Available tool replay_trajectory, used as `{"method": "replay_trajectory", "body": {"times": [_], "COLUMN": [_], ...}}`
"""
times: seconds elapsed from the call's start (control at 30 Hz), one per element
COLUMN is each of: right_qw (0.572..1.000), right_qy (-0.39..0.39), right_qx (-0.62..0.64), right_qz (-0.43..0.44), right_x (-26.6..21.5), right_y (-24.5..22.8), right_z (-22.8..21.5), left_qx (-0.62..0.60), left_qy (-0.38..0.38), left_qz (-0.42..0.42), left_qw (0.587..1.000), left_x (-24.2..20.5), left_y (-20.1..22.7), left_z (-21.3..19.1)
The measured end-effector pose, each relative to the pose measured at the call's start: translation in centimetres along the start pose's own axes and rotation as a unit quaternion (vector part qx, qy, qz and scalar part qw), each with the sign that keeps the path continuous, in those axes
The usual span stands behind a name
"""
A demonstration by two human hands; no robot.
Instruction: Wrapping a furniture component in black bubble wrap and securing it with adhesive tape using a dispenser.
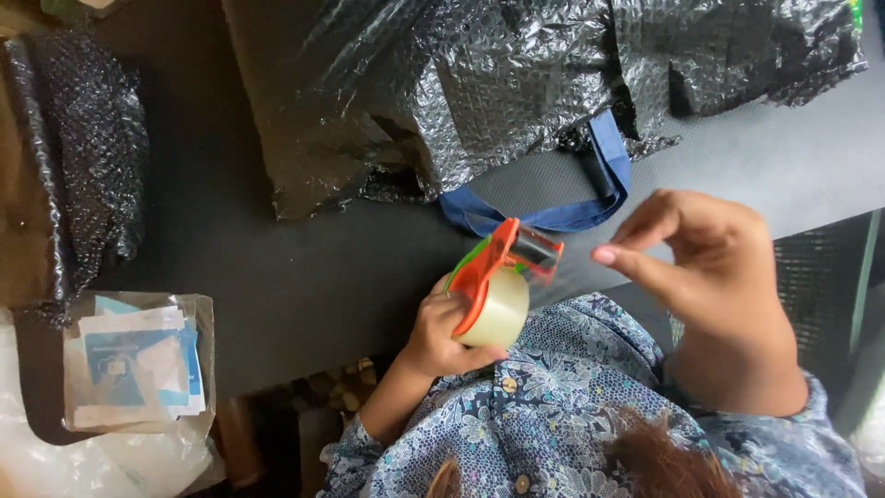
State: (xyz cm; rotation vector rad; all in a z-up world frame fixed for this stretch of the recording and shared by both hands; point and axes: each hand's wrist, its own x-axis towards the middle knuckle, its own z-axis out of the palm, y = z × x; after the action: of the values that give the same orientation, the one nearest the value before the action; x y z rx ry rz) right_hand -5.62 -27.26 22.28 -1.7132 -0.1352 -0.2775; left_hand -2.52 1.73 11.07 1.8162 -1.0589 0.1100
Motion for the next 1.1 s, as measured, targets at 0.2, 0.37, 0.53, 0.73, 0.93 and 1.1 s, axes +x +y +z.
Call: {"method": "replay_trajectory", "body": {"times": [0.2, 0.37, 0.53, 0.73, 0.93, 1.1], "right_qw": [0.982, 0.955, 0.950, 0.946, 0.944, 0.906], "right_qy": [-0.041, -0.010, -0.037, -0.011, 0.087, 0.145], "right_qx": [0.156, 0.251, 0.250, 0.250, 0.190, 0.269], "right_qz": [0.097, 0.158, 0.184, 0.206, 0.254, 0.292], "right_x": [2.6, 1.7, 1.6, -0.4, -2.0, -3.5], "right_y": [7.9, 13.0, 14.2, 15.3, 12.0, 12.5], "right_z": [-0.8, 2.2, 3.7, 3.7, 2.0, 0.7], "left_qx": [-0.060, -0.108, -0.077, 0.000, 0.007, 0.014], "left_qy": [0.014, 0.059, 0.043, 0.056, 0.031, -0.055], "left_qz": [0.037, 0.067, 0.097, 0.144, 0.155, 0.132], "left_qw": [0.997, 0.990, 0.991, 0.988, 0.987, 0.990], "left_x": [1.0, -1.6, -1.7, -2.2, -2.6, 1.2], "left_y": [1.7, -0.6, -0.8, -1.6, -2.8, -0.1], "left_z": [-0.6, 0.8, 0.9, 1.8, 3.5, 2.8]}}
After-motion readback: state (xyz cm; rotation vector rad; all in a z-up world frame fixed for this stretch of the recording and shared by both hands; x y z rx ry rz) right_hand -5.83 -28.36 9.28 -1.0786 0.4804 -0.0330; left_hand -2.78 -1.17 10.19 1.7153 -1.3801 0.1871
